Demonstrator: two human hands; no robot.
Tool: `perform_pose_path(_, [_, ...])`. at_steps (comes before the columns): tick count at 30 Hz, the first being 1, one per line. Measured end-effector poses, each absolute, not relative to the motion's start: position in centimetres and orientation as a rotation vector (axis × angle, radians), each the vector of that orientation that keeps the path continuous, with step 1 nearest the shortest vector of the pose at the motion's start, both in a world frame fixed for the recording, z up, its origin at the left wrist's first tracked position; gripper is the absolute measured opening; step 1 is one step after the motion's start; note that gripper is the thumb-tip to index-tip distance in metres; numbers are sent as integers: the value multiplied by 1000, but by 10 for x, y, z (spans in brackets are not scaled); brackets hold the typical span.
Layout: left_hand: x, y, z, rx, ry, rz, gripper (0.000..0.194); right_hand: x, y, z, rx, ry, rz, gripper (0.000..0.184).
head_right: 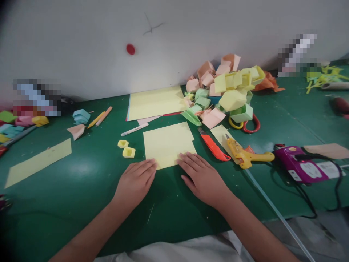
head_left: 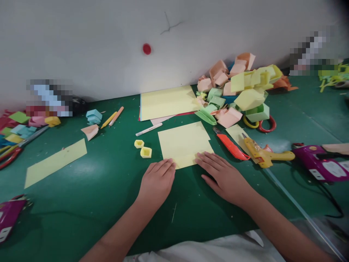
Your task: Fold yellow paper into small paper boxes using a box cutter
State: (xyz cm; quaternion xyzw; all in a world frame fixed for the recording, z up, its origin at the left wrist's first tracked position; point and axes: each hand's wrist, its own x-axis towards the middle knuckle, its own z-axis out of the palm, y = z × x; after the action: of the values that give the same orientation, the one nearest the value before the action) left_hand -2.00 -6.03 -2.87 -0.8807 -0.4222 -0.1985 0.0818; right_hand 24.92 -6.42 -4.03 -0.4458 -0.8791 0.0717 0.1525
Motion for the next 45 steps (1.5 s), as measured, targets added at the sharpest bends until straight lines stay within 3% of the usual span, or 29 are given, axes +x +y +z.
perform_pose_path(19, [-26, -61, -36, -2621, -1298, -588, 29, 253, -55, -45, -1220, -2522, 196, 41])
perform_pose_path(28, [-29, -42, -32, -2710, -1367, -425, 36, 245, -23, -35, -1175, -2553, 49, 26])
perform_pose_path(40, [-24, -55, -33, -2622, -1391, -546, 29, 240, -36, -44, -1160, -2408, -17, 27])
perform_pose_path(45, [-23, -61, -31, -2611, -1343, -462, 34, 243, -37, -46, -1128, -2421, 0, 31])
